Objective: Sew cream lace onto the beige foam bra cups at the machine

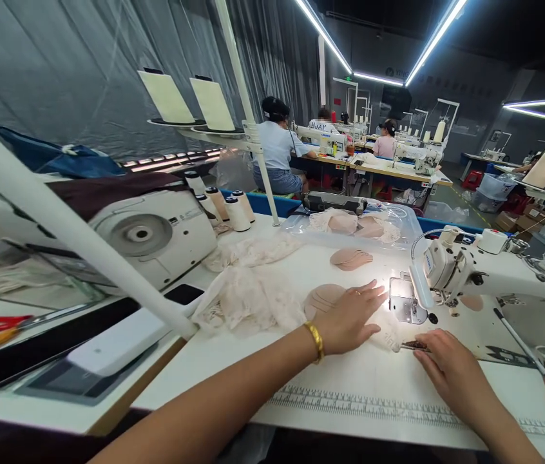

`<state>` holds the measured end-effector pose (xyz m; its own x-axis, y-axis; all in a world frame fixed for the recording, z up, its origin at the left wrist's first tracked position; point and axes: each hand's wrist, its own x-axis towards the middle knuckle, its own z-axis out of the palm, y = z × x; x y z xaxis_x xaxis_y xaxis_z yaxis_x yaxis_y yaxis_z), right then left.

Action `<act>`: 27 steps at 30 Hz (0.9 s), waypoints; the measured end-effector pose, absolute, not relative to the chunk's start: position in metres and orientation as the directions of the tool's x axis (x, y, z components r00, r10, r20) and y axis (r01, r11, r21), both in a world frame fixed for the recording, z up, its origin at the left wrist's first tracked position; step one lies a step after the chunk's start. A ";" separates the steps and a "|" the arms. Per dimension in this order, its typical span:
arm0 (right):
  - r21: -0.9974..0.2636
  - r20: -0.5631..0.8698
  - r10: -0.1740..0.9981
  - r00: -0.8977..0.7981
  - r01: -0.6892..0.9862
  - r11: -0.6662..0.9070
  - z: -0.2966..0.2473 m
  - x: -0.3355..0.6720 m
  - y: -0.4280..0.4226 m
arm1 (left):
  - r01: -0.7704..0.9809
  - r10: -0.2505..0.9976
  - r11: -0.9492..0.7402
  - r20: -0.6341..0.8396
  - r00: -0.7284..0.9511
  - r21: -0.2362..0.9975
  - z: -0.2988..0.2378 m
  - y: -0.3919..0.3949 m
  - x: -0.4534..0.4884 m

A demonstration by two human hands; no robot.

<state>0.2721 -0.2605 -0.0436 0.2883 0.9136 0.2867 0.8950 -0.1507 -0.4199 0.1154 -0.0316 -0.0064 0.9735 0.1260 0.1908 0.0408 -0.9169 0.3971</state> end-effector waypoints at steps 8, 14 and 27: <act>-0.980 0.054 0.870 0.490 0.194 -0.048 -0.032 0.244 -0.240 | 0.072 0.233 -0.418 0.031 0.972 0.906 0.018 -0.058 0.132; -0.996 0.073 0.786 0.614 0.081 0.029 -0.031 0.239 -0.231 | 0.003 0.381 0.386 -0.162 0.910 0.922 0.006 -0.077 0.110; -0.992 0.096 0.743 0.662 0.125 0.017 -0.034 0.237 -0.219 | 0.085 0.388 -0.528 0.151 0.909 0.845 -0.003 -0.061 0.080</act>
<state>0.2373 -0.2195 -0.0337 0.6618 0.7435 0.0963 0.1252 0.0170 -0.9920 0.0795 -0.0609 -0.0034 0.9093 0.3878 0.1509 0.0850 -0.5280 0.8450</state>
